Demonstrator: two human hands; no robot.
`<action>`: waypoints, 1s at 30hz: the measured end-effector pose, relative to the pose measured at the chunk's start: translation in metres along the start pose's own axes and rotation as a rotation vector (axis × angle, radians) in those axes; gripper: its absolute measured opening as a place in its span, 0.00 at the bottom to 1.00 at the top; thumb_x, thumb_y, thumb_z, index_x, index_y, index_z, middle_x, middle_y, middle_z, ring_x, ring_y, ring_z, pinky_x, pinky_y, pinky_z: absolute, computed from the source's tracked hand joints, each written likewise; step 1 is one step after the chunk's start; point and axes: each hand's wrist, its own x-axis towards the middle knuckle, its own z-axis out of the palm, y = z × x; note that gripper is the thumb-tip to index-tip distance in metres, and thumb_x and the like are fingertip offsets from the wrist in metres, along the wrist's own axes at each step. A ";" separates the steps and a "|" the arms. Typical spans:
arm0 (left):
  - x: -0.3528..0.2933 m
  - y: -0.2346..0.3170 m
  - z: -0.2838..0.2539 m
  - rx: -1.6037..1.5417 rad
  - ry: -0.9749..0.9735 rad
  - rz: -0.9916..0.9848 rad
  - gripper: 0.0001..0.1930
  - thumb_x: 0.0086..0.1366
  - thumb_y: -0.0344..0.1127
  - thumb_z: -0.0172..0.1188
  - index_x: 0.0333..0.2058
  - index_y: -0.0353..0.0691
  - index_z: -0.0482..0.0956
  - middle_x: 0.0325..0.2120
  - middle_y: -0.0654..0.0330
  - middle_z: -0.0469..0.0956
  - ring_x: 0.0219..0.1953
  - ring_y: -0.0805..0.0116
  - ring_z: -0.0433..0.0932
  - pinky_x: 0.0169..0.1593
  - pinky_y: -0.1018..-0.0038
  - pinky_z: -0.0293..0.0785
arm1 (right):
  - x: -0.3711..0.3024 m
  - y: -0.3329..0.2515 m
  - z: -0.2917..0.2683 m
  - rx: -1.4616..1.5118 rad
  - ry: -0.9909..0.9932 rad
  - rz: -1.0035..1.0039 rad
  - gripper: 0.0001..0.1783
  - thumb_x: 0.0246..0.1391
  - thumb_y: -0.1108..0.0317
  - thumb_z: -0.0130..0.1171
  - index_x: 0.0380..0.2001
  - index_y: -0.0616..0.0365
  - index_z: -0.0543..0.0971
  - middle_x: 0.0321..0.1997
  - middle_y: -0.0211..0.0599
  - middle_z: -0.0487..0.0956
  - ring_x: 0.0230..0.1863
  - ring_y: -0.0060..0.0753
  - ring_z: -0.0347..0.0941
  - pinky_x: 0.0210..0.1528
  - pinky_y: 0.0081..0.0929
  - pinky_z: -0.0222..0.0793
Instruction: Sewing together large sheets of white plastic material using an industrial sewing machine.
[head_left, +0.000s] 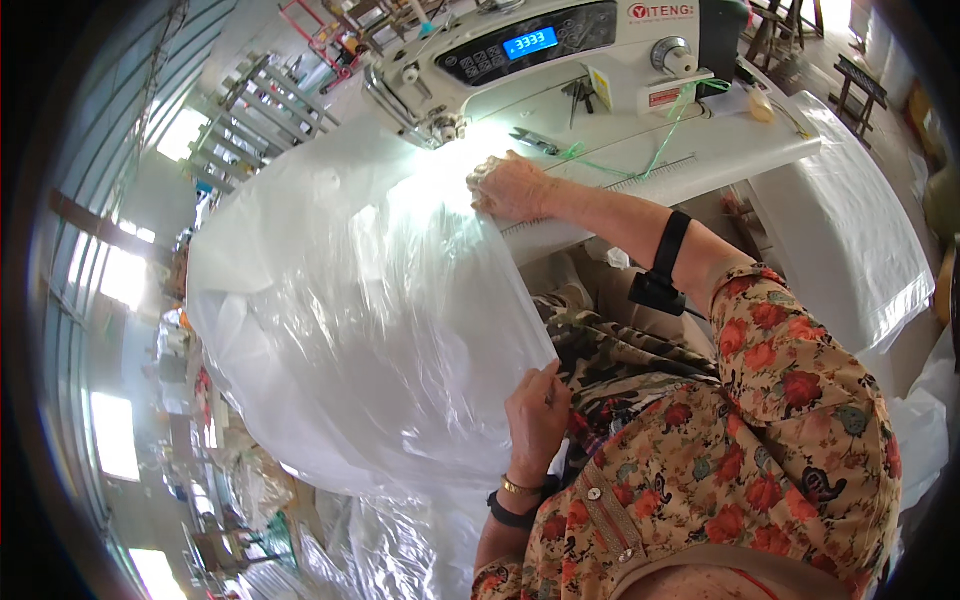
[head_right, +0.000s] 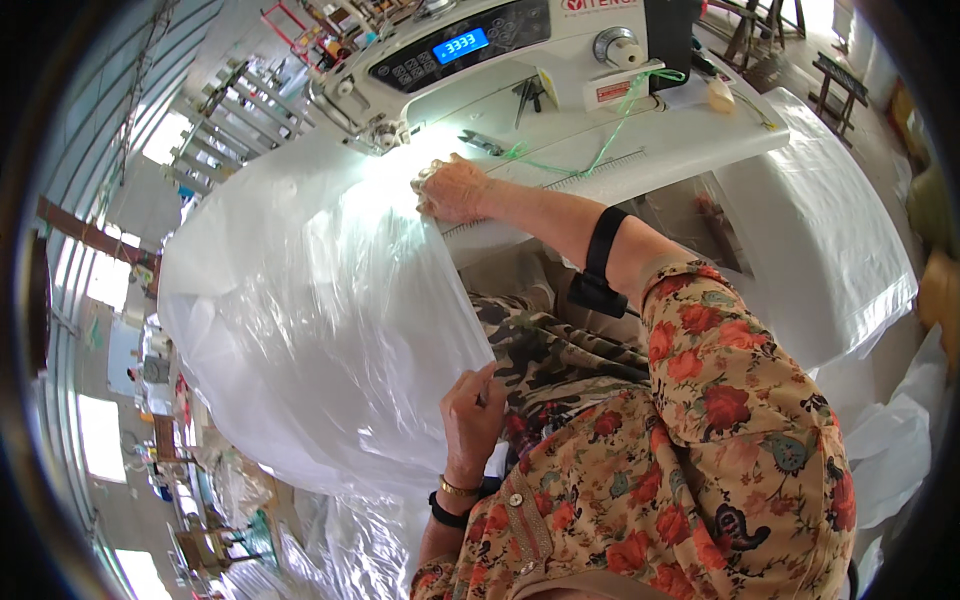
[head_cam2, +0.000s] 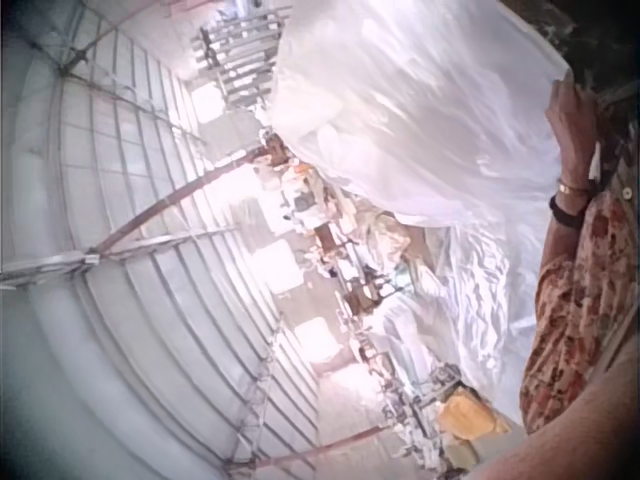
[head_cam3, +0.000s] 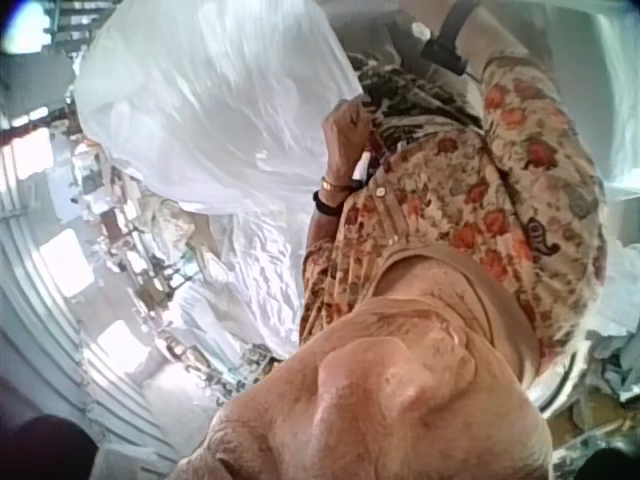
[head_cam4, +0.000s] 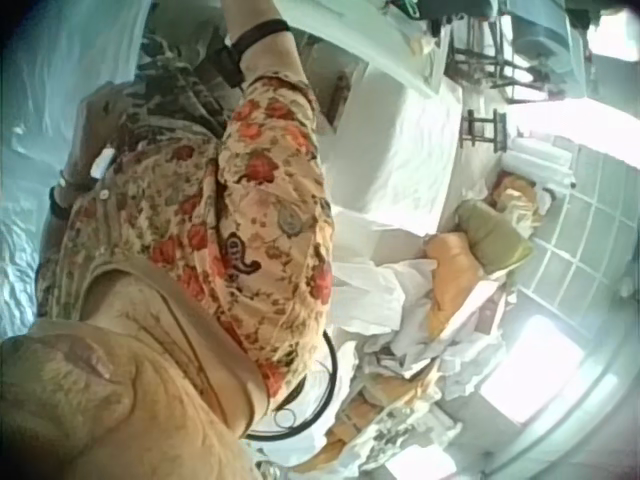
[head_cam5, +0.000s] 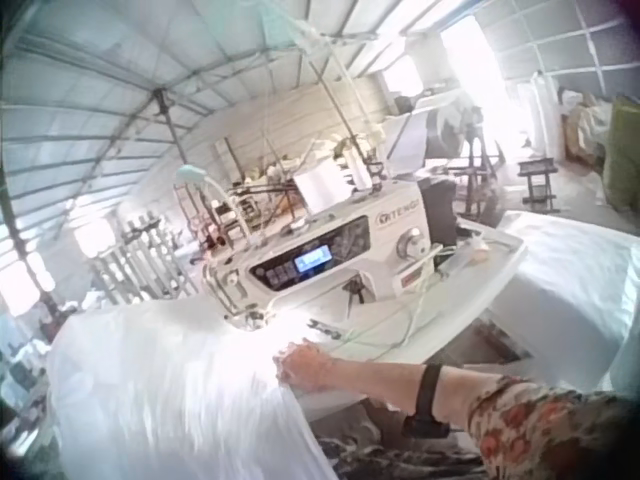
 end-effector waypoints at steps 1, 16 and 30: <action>0.000 -0.001 -0.002 0.027 -0.012 -0.010 0.14 0.57 0.23 0.58 0.43 0.32 0.80 0.22 0.53 0.72 0.21 0.59 0.73 0.28 0.69 0.70 | -0.001 0.000 0.000 -0.004 -0.018 -0.008 0.21 0.58 0.50 0.51 0.42 0.55 0.78 0.43 0.40 0.79 0.50 0.43 0.74 0.54 0.50 0.65; 0.086 -0.012 -0.042 0.166 0.186 0.056 0.10 0.56 0.24 0.56 0.37 0.31 0.81 0.22 0.47 0.75 0.25 0.49 0.76 0.31 0.63 0.71 | -0.013 -0.017 -0.039 0.189 -0.162 -0.065 0.32 0.59 0.43 0.50 0.50 0.64 0.73 0.53 0.50 0.75 0.61 0.49 0.66 0.64 0.60 0.53; 0.186 -0.029 -0.061 0.156 0.122 -0.078 0.18 0.55 0.28 0.58 0.46 0.30 0.79 0.24 0.54 0.78 0.21 0.70 0.71 0.29 0.70 0.70 | -0.010 -0.025 -0.035 0.251 -0.134 -0.028 0.27 0.61 0.51 0.49 0.53 0.62 0.72 0.56 0.49 0.73 0.61 0.46 0.66 0.61 0.62 0.56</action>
